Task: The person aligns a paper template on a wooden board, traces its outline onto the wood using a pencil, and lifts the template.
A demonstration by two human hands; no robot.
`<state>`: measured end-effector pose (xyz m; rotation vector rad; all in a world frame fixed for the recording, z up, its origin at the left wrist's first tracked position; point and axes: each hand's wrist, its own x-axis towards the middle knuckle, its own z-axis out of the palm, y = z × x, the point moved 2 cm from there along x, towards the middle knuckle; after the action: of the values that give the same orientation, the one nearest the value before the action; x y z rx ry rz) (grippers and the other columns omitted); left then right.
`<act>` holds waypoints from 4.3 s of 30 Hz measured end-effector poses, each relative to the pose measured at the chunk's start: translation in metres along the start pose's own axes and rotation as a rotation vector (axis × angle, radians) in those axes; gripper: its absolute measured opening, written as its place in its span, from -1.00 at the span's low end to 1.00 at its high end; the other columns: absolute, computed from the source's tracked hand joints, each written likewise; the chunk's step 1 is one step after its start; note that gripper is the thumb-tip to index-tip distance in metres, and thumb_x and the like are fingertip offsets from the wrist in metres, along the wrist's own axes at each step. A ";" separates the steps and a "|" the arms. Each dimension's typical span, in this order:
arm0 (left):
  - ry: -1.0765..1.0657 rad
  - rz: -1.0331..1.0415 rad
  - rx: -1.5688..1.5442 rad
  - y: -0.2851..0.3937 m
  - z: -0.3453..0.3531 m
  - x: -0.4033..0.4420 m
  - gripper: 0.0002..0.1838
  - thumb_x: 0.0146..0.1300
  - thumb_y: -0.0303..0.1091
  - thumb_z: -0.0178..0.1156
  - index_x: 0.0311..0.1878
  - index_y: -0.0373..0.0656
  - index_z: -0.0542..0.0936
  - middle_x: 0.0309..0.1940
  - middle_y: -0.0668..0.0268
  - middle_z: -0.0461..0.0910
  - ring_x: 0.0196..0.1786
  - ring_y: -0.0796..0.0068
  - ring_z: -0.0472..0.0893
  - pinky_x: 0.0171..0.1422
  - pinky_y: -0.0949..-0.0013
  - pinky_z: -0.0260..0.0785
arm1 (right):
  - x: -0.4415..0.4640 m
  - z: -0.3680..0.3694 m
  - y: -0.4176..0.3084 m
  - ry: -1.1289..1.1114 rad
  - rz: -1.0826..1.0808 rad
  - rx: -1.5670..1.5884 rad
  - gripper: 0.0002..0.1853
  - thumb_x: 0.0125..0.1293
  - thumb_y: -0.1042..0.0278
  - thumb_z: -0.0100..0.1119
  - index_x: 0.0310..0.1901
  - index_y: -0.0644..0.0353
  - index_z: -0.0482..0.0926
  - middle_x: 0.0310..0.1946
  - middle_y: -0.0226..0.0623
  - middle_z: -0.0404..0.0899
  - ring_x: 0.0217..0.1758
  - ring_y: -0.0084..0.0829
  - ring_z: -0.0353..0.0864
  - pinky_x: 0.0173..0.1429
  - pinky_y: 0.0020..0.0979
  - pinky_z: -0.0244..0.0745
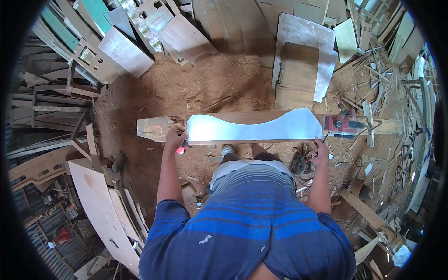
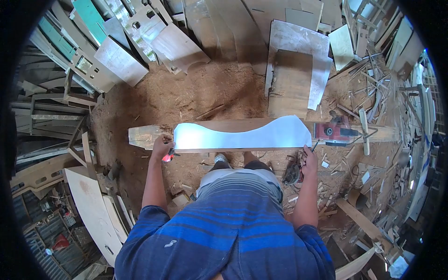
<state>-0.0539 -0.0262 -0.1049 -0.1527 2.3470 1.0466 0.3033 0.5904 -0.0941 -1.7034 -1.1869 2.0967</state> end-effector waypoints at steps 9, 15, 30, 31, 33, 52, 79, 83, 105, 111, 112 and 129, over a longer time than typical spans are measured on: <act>-0.025 0.025 -0.054 -0.014 0.006 0.008 -0.62 0.15 -0.41 0.53 0.02 -0.30 0.68 -0.25 0.18 0.78 -0.23 0.40 0.75 -0.10 0.29 0.63 | -0.005 0.006 -0.001 0.018 -0.013 -0.033 -0.82 0.54 0.22 0.43 -0.13 -0.03 0.58 -0.41 -0.65 0.50 -0.60 -0.73 0.27 -0.60 -0.54 0.07; -0.041 0.037 -0.089 -0.010 0.007 0.004 -0.74 0.18 -0.50 0.44 -0.05 -0.32 0.72 -0.32 0.29 0.75 -0.30 0.56 0.69 -0.19 0.39 0.57 | -0.007 0.005 -0.004 0.075 -0.056 -0.056 -0.77 0.47 0.26 0.52 -0.21 -0.05 0.56 -0.60 -0.69 0.34 -0.72 -0.72 0.19 -0.67 -0.51 0.02; -0.039 0.002 -0.103 -0.008 0.005 0.000 -0.73 0.23 -0.49 0.44 -0.02 -0.35 0.72 -0.34 0.27 0.74 -0.33 0.55 0.69 -0.22 0.40 0.56 | -0.012 0.008 -0.005 0.070 -0.077 -0.079 -0.78 0.47 0.27 0.51 -0.21 -0.01 0.57 -0.52 -0.67 0.40 -0.68 -0.75 0.20 -0.65 -0.55 0.06; -0.038 0.003 -0.098 -0.007 0.005 -0.001 -0.73 0.23 -0.49 0.44 -0.02 -0.35 0.72 -0.34 0.28 0.74 -0.33 0.55 0.69 -0.22 0.40 0.56 | -0.010 0.006 -0.004 0.067 -0.078 -0.076 -0.79 0.49 0.26 0.49 -0.20 0.01 0.58 -0.49 -0.66 0.42 -0.67 -0.74 0.19 -0.63 -0.54 0.06; -0.031 -0.013 -0.091 -0.006 0.006 -0.002 -0.73 0.23 -0.49 0.43 -0.02 -0.35 0.71 -0.34 0.28 0.74 -0.34 0.55 0.69 -0.22 0.40 0.56 | -0.007 0.003 -0.001 0.053 -0.077 -0.068 -0.81 0.51 0.25 0.46 -0.19 0.03 0.59 -0.45 -0.64 0.45 -0.66 -0.72 0.19 -0.62 -0.52 0.05; -0.027 0.027 -0.028 -0.003 0.007 -0.001 -0.71 0.24 -0.48 0.44 0.01 -0.36 0.75 -0.26 0.19 0.81 -0.26 0.46 0.75 -0.17 0.34 0.61 | -0.009 -0.012 0.005 0.072 -0.040 -0.092 -0.83 0.50 0.25 0.44 -0.14 0.05 0.60 -0.40 -0.57 0.52 -0.64 -0.72 0.20 -0.62 -0.55 0.05; 0.059 0.031 0.044 0.009 0.006 -0.008 -0.71 0.24 -0.41 0.45 0.00 -0.29 0.76 -0.24 0.19 0.81 -0.21 0.41 0.78 -0.06 0.29 0.66 | -0.016 -0.002 0.013 0.037 -0.079 -0.042 -0.82 0.55 0.25 0.40 -0.21 0.02 0.59 -0.54 -0.61 0.44 -0.67 -0.73 0.25 -0.64 -0.53 0.09; 0.053 0.038 0.062 0.011 0.005 -0.008 -0.72 0.24 -0.41 0.46 -0.01 -0.30 0.75 -0.25 0.19 0.81 -0.22 0.41 0.78 -0.07 0.30 0.65 | -0.020 0.002 0.012 0.050 -0.075 -0.024 -0.83 0.55 0.24 0.39 -0.20 0.03 0.60 -0.54 -0.62 0.44 -0.68 -0.72 0.23 -0.64 -0.52 0.08; 0.055 0.058 0.008 0.010 0.005 -0.006 -0.75 0.23 -0.46 0.42 -0.03 -0.31 0.74 -0.30 0.22 0.78 -0.27 0.47 0.74 -0.12 0.32 0.62 | -0.019 0.000 0.014 0.010 -0.085 -0.043 -0.82 0.59 0.23 0.34 -0.21 0.04 0.61 -0.50 -0.59 0.50 -0.67 -0.72 0.26 -0.65 -0.54 0.09; 0.053 0.083 0.004 0.003 0.005 -0.006 -0.71 0.25 -0.45 0.42 0.03 -0.34 0.73 -0.26 0.22 0.80 -0.26 0.51 0.74 -0.11 0.36 0.62 | -0.016 -0.004 0.016 0.010 -0.083 -0.053 -0.84 0.57 0.22 0.37 -0.15 0.05 0.62 -0.46 -0.58 0.50 -0.66 -0.73 0.25 -0.64 -0.53 0.10; 0.057 0.081 0.015 0.005 0.005 -0.008 -0.71 0.26 -0.46 0.41 0.03 -0.34 0.74 -0.26 0.22 0.80 -0.26 0.51 0.73 -0.11 0.36 0.62 | -0.017 -0.002 0.016 0.017 -0.090 -0.051 -0.84 0.57 0.23 0.36 -0.19 0.04 0.62 -0.49 -0.59 0.50 -0.67 -0.73 0.24 -0.64 -0.53 0.09; 0.067 0.108 -0.002 -0.005 0.004 -0.001 -0.75 0.26 -0.46 0.45 -0.01 -0.31 0.74 -0.30 0.28 0.76 -0.29 0.52 0.71 -0.16 0.35 0.61 | -0.014 -0.004 0.016 0.032 -0.056 -0.055 -0.86 0.56 0.24 0.36 -0.07 0.08 0.65 -0.42 -0.55 0.55 -0.64 -0.70 0.29 -0.63 -0.53 0.12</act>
<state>-0.0493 -0.0268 -0.1100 -0.0629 2.4384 1.1110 0.3168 0.5733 -0.0943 -1.6999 -1.2784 2.0154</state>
